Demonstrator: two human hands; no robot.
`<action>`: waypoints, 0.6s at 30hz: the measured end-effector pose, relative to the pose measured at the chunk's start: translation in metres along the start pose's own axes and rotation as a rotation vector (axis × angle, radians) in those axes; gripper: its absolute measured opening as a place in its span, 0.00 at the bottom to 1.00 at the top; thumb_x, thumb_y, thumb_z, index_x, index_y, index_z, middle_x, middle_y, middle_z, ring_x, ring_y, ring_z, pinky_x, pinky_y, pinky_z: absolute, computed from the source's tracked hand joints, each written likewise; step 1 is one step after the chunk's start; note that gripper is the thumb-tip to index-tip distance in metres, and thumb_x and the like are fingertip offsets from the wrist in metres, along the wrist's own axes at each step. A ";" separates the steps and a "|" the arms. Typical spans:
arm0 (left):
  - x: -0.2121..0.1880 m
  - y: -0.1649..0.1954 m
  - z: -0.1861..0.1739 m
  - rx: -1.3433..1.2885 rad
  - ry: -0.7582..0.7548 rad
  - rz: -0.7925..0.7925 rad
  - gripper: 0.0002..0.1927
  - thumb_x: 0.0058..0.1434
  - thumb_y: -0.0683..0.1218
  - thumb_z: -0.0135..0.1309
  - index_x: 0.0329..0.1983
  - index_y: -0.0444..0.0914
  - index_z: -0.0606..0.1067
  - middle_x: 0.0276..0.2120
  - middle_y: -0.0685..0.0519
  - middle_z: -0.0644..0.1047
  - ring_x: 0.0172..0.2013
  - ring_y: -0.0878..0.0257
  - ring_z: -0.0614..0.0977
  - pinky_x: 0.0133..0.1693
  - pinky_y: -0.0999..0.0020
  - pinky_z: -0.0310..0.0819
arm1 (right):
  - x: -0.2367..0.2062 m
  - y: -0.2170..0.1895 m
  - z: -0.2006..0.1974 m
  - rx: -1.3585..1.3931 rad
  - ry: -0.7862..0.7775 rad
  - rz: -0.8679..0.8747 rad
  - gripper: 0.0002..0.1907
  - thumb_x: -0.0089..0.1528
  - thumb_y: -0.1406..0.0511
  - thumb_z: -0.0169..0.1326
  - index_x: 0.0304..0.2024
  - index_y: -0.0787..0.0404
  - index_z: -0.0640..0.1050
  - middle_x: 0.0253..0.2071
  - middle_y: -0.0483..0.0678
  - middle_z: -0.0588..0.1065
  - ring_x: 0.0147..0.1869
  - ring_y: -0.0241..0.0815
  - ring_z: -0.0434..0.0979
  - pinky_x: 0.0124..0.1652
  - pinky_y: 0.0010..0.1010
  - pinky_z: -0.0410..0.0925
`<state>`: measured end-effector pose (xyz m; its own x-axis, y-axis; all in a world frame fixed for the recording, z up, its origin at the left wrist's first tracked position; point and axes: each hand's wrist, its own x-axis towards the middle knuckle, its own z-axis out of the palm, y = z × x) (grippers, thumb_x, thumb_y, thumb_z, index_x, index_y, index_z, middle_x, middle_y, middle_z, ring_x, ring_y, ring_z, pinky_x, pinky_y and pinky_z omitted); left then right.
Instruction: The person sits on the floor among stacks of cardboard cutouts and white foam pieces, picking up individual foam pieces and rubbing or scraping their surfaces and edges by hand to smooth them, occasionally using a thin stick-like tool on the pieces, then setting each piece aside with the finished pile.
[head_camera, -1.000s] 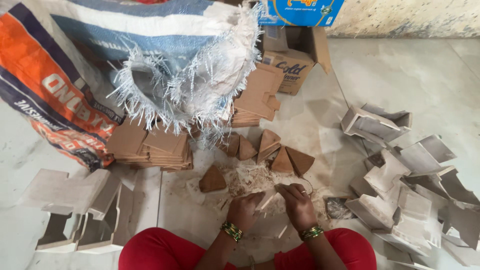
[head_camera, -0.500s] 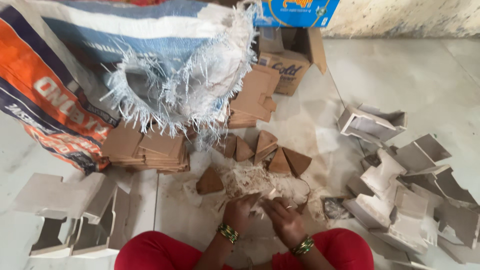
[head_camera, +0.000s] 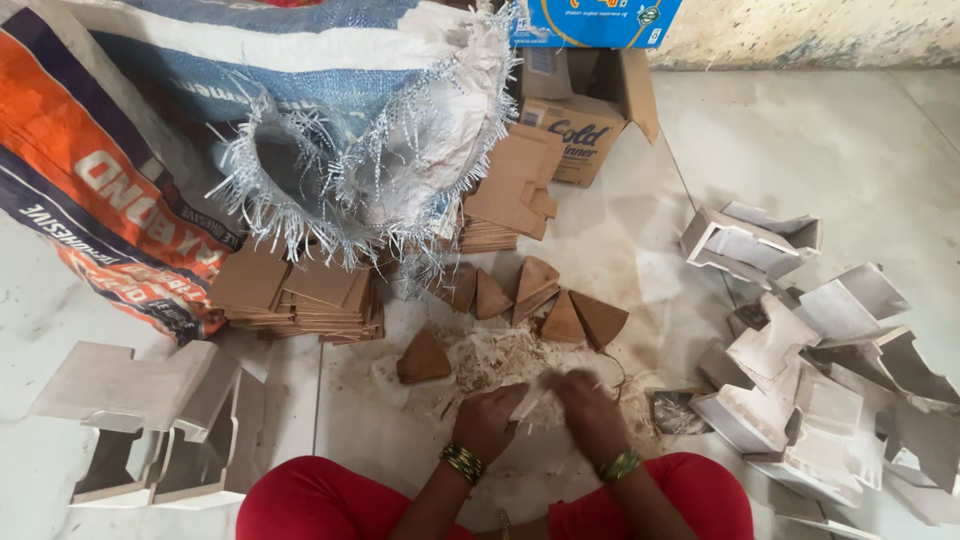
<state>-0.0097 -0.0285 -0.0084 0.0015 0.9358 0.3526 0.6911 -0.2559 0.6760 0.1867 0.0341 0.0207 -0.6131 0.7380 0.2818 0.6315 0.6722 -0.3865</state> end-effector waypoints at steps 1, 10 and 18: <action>0.000 0.000 0.000 -0.005 -0.012 -0.007 0.29 0.46 0.37 0.59 0.56 0.39 0.78 0.50 0.46 0.82 0.43 0.47 0.84 0.46 0.54 0.77 | 0.000 0.001 0.000 0.006 0.027 -0.037 0.26 0.53 0.78 0.50 0.51 0.57 0.80 0.48 0.49 0.78 0.52 0.50 0.78 0.41 0.38 0.75; 0.002 -0.001 -0.001 0.013 -0.027 -0.028 0.30 0.46 0.36 0.59 0.56 0.38 0.78 0.49 0.46 0.82 0.43 0.47 0.83 0.46 0.53 0.77 | -0.005 0.006 -0.003 0.060 0.104 -0.259 0.26 0.52 0.77 0.49 0.53 0.61 0.79 0.51 0.51 0.79 0.53 0.52 0.77 0.46 0.40 0.75; 0.002 -0.002 -0.003 0.015 0.006 -0.008 0.28 0.48 0.36 0.60 0.56 0.38 0.79 0.50 0.45 0.82 0.43 0.48 0.84 0.46 0.56 0.78 | -0.003 -0.001 0.000 0.085 0.113 -0.356 0.30 0.49 0.79 0.48 0.54 0.63 0.79 0.51 0.51 0.79 0.55 0.52 0.78 0.41 0.37 0.77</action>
<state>-0.0132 -0.0270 -0.0073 -0.0080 0.9363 0.3510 0.7017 -0.2448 0.6691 0.1881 0.0312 0.0203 -0.7279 0.4640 0.5048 0.3438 0.8840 -0.3168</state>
